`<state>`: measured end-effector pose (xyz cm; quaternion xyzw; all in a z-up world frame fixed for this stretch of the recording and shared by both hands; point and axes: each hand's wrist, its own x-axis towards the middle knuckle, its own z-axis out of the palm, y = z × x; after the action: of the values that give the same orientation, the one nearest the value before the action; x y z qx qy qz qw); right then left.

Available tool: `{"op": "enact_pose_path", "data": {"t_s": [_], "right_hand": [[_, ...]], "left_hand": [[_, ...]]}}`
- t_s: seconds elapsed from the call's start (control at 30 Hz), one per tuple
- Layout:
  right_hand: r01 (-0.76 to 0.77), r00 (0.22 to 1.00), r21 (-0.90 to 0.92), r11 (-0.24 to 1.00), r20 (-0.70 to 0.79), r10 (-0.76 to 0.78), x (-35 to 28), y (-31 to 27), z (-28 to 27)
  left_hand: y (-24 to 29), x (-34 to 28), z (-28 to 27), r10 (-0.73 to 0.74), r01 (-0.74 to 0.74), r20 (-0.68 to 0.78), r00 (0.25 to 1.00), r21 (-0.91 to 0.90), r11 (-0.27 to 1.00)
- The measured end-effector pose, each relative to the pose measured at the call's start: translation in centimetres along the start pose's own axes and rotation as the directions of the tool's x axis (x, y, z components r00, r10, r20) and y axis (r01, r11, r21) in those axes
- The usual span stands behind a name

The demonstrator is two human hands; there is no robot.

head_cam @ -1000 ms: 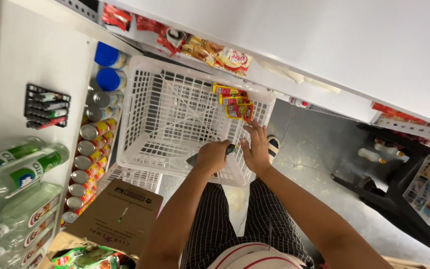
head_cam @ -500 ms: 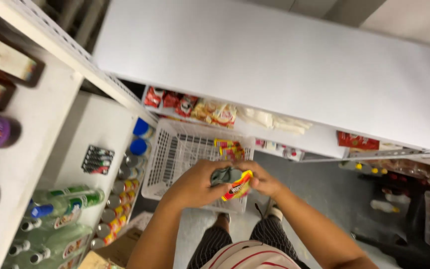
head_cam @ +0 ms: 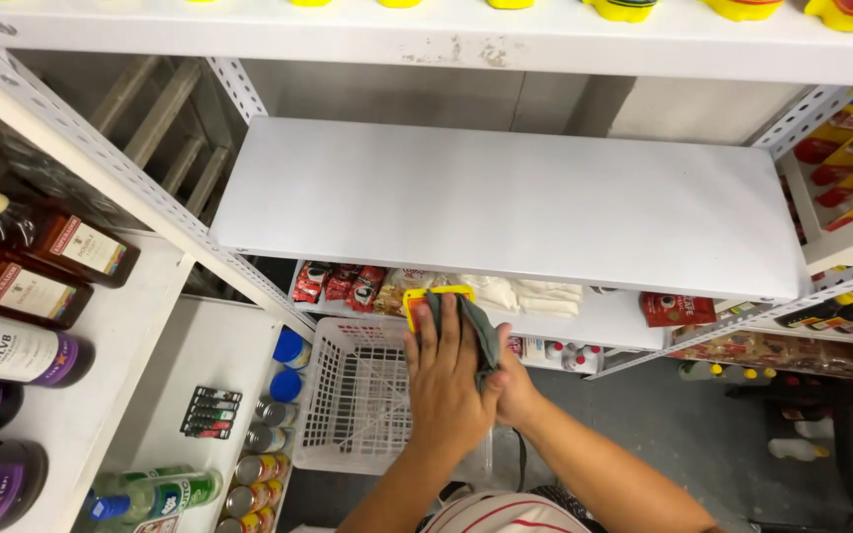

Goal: Cleaning sauce packets and wiping down shelves in a grocery store.

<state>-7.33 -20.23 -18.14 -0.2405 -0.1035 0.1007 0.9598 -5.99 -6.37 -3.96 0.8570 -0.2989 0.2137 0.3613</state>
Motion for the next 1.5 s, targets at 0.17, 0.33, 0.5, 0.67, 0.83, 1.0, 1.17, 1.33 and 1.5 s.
{"op": "enact_pose_path", "data": {"t_s": [0.17, 0.33, 0.5, 0.67, 0.83, 1.0, 1.17, 1.33, 1.5], "right_hand": [[-0.105, 0.985, -0.337, 0.936, -0.167, 0.050, 0.7, -1.2, 2.6], [-0.051, 0.999, -0.552, 0.832, -0.042, 0.034, 2.1, -1.5, 5.5], [-0.005, 0.955, -0.471, 0.882, -0.264, -0.136, 3.2, -0.9, 7.9], [-0.006, 0.876, -0.376, 0.927, -0.448, -0.176, 4.4, -3.4, 12.0], [-0.077, 0.938, -0.464, 0.882, -0.333, -0.093, 3.1, -4.2, 13.1], [-0.198, 0.902, -0.620, 0.759, -0.418, -0.105, 2.8, -4.3, 10.2], [-0.092, 0.920, 0.042, 0.995, -0.379, 0.101, 3.3, -2.7, 8.5], [0.039, 0.929, 0.049, 0.998, -0.370, -0.018, 3.7, -2.3, 8.5], [0.029, 0.951, 0.023, 0.999, -0.308, -0.020, 3.4, -2.8, 9.6]], "left_hand": [[-2.8, 1.7, 1.3, -0.088, 0.089, 0.119, 0.989, -0.004, 0.996], [-5.8, 4.7, 1.1, -0.305, 0.318, 0.091, 0.948, -0.223, 0.921], [-9.3, 2.4, 2.1, -0.629, 0.644, 0.190, 0.754, -0.405, 0.649], [-5.0, -0.5, 1.0, -0.382, 0.403, 0.139, 0.914, -0.429, 0.809], [-5.1, -1.0, 1.4, -0.440, 0.506, 0.260, 0.860, -0.554, 0.661], [-7.1, -1.6, 0.8, -0.579, 0.574, 0.418, 0.700, -0.812, 0.107], [-3.0, -0.4, -1.9, -0.620, 0.683, 0.447, 0.644, -0.701, 0.205], [-2.5, -0.9, -3.3, -0.484, 0.467, -0.020, 0.875, -0.235, 0.853], [-1.8, -2.6, -2.6, -0.195, 0.117, -0.287, 0.938, -0.267, 0.956]]}}
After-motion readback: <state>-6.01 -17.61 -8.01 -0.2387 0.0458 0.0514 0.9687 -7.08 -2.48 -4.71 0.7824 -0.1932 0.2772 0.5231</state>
